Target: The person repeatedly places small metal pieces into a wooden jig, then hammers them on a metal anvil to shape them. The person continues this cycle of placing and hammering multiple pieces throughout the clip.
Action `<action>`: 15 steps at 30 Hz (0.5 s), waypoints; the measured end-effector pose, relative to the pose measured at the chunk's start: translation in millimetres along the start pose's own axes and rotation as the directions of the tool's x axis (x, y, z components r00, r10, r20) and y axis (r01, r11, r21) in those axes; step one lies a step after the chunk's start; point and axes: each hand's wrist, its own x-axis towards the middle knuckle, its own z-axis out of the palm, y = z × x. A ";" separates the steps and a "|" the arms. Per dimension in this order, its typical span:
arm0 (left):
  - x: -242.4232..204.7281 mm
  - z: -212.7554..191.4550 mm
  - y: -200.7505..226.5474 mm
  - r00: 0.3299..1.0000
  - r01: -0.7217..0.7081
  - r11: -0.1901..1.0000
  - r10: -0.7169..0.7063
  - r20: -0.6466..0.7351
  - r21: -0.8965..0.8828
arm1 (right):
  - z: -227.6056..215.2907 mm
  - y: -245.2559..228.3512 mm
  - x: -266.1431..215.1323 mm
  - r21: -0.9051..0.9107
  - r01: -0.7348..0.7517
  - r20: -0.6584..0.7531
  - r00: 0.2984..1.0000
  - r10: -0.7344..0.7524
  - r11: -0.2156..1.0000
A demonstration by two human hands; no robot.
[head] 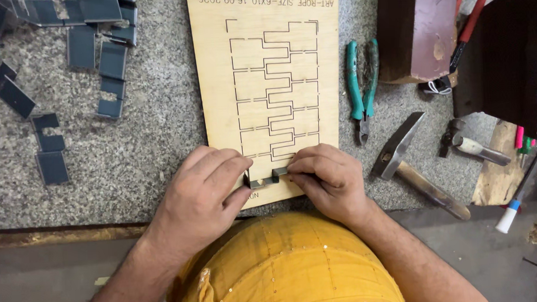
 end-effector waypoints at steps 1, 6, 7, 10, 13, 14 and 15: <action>0.6 -0.2 -0.3 1.000 0.002 1.000 -0.002 -0.001 -0.002 | -0.8 0.4 1.1 0.010 0.001 0.011 1.000 -0.001 1.000; 1.2 0.5 -3.4 1.000 0.001 1.000 0.000 0.002 -0.015 | -5.3 2.4 3.4 0.070 0.015 0.058 0.998 -0.020 0.997; 1.2 0.4 -3.9 1.000 0.004 1.000 -0.004 -0.005 -0.026 | -6.5 3.0 3.9 0.079 0.013 0.071 0.997 -0.019 0.997; 1.7 0.0 -5.3 0.999 0.034 0.998 -0.033 0.011 -0.047 | -9.7 5.4 6.5 0.098 0.008 0.097 0.995 -0.018 0.995; 1.5 1.0 -5.5 0.999 0.038 0.998 -0.038 0.009 -0.041 | -11.0 6.2 7.3 0.109 0.007 0.107 0.994 -0.018 0.994; 1.5 1.2 -5.6 0.999 0.043 0.998 -0.043 0.011 -0.049 | -11.1 6.2 7.6 0.113 0.008 0.110 0.994 -0.020 0.994; 1.4 1.4 -5.5 0.999 0.048 0.997 -0.047 0.013 -0.057 | -11.2 6.1 7.9 0.117 0.009 0.112 0.994 -0.022 0.993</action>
